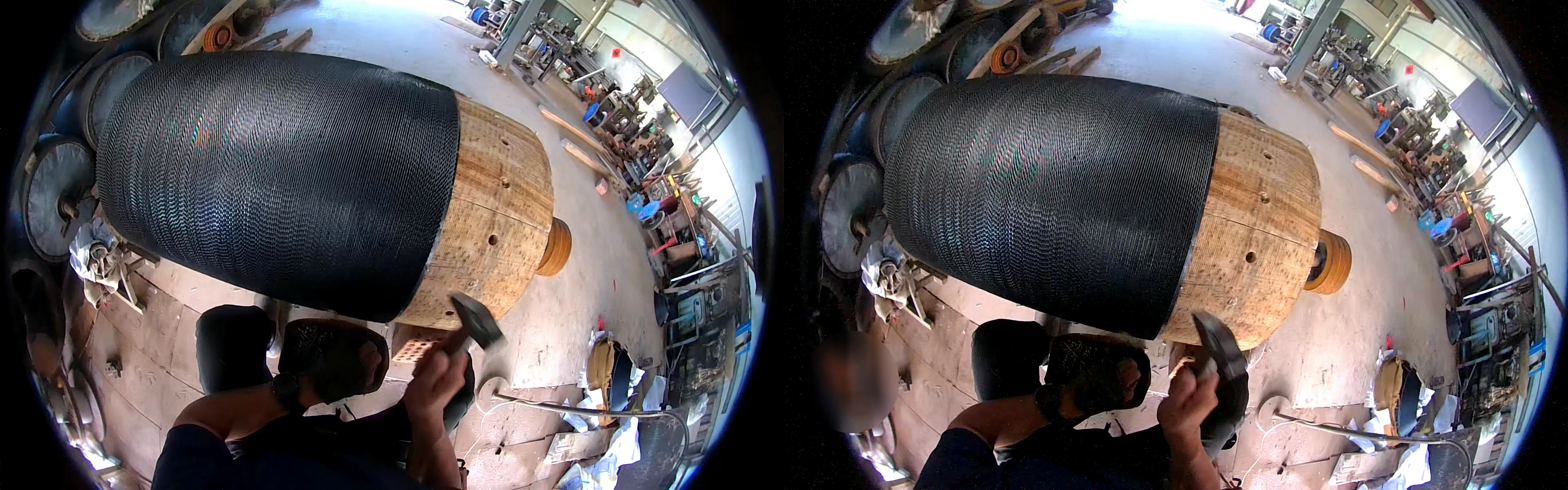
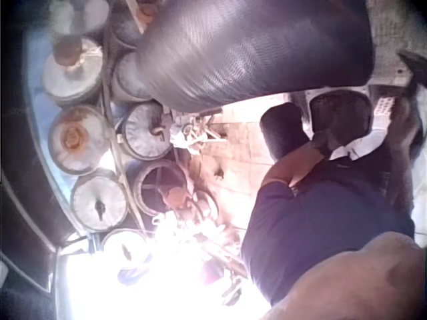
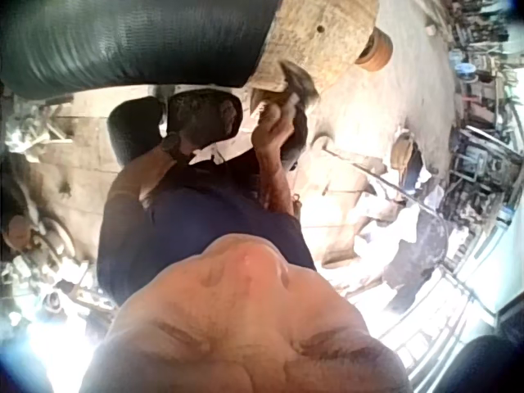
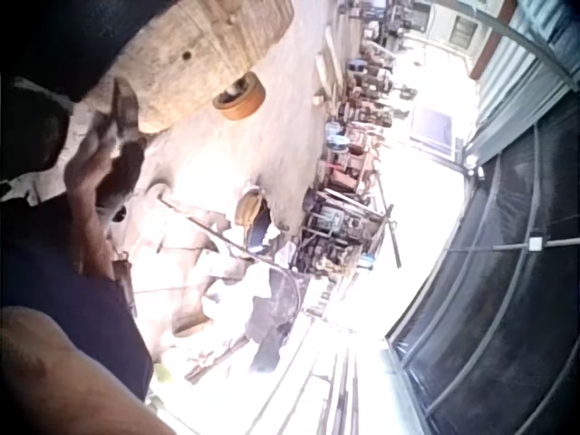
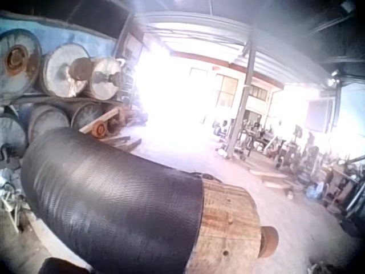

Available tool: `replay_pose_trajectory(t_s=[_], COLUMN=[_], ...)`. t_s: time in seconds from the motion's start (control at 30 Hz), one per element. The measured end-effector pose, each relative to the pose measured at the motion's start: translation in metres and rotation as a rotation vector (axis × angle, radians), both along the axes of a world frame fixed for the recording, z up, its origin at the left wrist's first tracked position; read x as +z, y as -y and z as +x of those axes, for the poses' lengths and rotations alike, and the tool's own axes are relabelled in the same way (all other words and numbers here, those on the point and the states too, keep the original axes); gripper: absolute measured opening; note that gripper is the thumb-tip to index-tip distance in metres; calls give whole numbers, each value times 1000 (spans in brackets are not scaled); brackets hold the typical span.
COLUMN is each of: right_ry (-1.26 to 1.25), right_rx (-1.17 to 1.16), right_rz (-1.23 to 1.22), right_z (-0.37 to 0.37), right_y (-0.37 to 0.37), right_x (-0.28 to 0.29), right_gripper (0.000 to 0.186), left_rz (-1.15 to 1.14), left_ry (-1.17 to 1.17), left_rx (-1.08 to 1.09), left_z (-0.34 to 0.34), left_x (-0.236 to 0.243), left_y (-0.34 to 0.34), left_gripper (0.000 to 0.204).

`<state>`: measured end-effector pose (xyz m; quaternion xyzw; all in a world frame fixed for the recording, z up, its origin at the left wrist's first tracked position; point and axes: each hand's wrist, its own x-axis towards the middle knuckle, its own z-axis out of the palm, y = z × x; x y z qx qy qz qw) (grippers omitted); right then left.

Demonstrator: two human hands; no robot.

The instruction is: The person hammers small pins or nails into the side of a large cylindrical wooden object wrapped in a textured black material. The person holds the pins in place by hand and strikes them with a hammer.

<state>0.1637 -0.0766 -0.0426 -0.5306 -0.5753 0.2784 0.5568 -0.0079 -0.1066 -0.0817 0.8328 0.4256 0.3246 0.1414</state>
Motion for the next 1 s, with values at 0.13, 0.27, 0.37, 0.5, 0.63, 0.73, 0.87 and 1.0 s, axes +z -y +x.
replay_pose_trajectory(t_s=[0.13,0.27,0.37,0.5,0.63,0.73,0.87,1.0], right_ry=[468,432,176,125,462,277,209,438], right_rx=[-40,12,-18,-28,-1,-43,-7,-91], right_rz=[387,-55,-101,311,-29,45,140,31], right_z=[15,7,5,7,3,1,4,3], right_y=[-14,-23,1,-13,-37,-7,0,-25], right_x=[-9,-38,-22,-23,-33,-22,-6,-41], right_gripper=[22,23,24,28,20,18,16,19], left_rz=[-34,278,561,782,828,846,818,796], left_ry=[122,119,51,-16,-40,-67,-109,-87], left_rx=[44,221,283,325,393,405,418,414], left_z=[-3,-18,-37,-58,-68,-62,-63,-63], left_x=[9,28,50,89,94,95,92,89], left_y=[-7,-46,-77,-116,-148,-147,-143,-141], left_gripper=[29,31,34,41,37,37,39,40])
